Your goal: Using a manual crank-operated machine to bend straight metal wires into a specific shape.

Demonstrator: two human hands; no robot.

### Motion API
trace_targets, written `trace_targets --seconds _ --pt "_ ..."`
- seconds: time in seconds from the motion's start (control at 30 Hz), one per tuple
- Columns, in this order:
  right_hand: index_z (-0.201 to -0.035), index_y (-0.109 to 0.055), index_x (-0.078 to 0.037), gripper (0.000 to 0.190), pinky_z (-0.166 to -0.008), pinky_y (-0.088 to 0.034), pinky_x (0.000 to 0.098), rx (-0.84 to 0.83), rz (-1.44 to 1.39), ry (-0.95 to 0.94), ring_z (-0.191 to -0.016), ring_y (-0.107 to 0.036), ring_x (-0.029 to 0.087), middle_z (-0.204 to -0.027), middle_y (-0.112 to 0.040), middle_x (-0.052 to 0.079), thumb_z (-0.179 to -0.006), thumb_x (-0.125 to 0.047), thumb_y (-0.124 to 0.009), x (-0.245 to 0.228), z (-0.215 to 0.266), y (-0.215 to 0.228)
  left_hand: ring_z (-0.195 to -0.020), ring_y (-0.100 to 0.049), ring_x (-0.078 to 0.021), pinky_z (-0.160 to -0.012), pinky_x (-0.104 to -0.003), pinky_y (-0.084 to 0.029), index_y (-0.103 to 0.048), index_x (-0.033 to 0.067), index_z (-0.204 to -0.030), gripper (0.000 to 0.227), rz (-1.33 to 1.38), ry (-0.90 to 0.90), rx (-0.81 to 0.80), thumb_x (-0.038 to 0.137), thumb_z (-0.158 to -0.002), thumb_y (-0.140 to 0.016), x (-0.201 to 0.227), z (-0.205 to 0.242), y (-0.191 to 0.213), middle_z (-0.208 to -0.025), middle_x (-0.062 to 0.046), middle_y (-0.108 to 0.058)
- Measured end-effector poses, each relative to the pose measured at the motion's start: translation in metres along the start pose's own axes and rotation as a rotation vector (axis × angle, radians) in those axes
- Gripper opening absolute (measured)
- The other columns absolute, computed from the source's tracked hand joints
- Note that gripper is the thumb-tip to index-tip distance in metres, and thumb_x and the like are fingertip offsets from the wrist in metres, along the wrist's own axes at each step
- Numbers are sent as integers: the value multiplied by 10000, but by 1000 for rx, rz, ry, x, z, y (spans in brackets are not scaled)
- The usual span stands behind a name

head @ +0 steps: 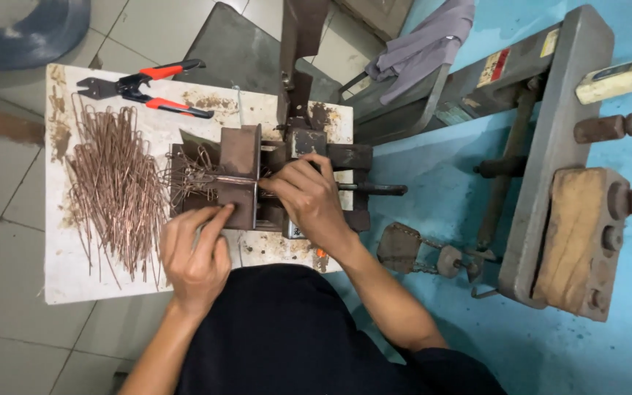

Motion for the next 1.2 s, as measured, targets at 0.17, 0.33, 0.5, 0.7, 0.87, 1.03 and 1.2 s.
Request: trace_targets --seconds 0.17,0.33,0.5,0.7,0.87,1.03,1.2 --pt "-940 -722 -141 60 -1053 -422 423 12 -128 -113 -810 -701 200 -791 -703 0 -920 -92 -749 14 4 -5 -1016 -646 -262 -888 -395 -531 -775 113 -1182 283 -7 -80 -109 71 -1016 -549 23 -40 -14 -1084 -95 -705" --pt "-1022 -691 -128 143 -1074 -408 444 -39 -119 -190 -854 -721 217 -817 -731 33 -912 -79 -768 15 10 -2 -1204 -647 -310 -1039 -435 -503 -685 125 -1335 398 -108 -106 -316 -20 -1017 -495 50 -62 -23 -1173 -148 -720" --pt "-1205 -681 -129 292 -1005 -450 463 -118 19 -373 -1093 -667 327 -1058 -695 103 -940 -229 -752 7 16 39 -1374 -544 -337 -1158 -497 -388 -627 64 -1400 580 -158 -56 -464 -129 -880 -458 65 -67 -15 -1374 -197 -658" --pt "-1143 -699 -193 165 -1082 -411 445 -221 185 -468 -951 -712 227 -904 -689 20 -1025 -283 -627 14 38 34 -1561 -267 -294 -1286 -496 -135 -348 141 -1587 534 -99 33 -585 305 -1103 -191 51 -43 -40 -1686 -142 -314" --pt "-1069 -731 -139 178 -1171 -289 528 -208 296 -406 -898 -706 237 -836 -685 50 -992 -284 -661 -14 28 44 -1532 -330 -297 -1250 -503 -185 -426 127 -1542 606 -114 -5 -569 395 -1111 -94 53 -50 -35 -1638 -161 -399" --pt "-1098 -756 -67 227 -1210 -155 641 -235 248 -448 -839 -738 256 -782 -733 111 -1006 -238 -637 -57 21 53 -1440 -446 -277 -1159 -497 -286 -634 138 -1379 472 -306 -41 -714 287 -951 -502 55 -64 -43 -1495 -133 -576" --pt "-1244 -563 30 337 -1216 -252 649 -276 86 -286 -948 -695 274 -1087 -720 135 -951 -98 -672 -96 18 45 -1367 -552 -258 -1205 -490 -277 -669 184 -1374 562 -438 -70 -602 593 -1015 -534 57 -72 -36 -1396 -87 -669"
Point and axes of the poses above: each hand's wrist, its own z-axis away from the middle knuckle, its own y-axis out of the back of the hand, x = y × z, the point moved 9 cm from there along -z, towards the middle knuckle
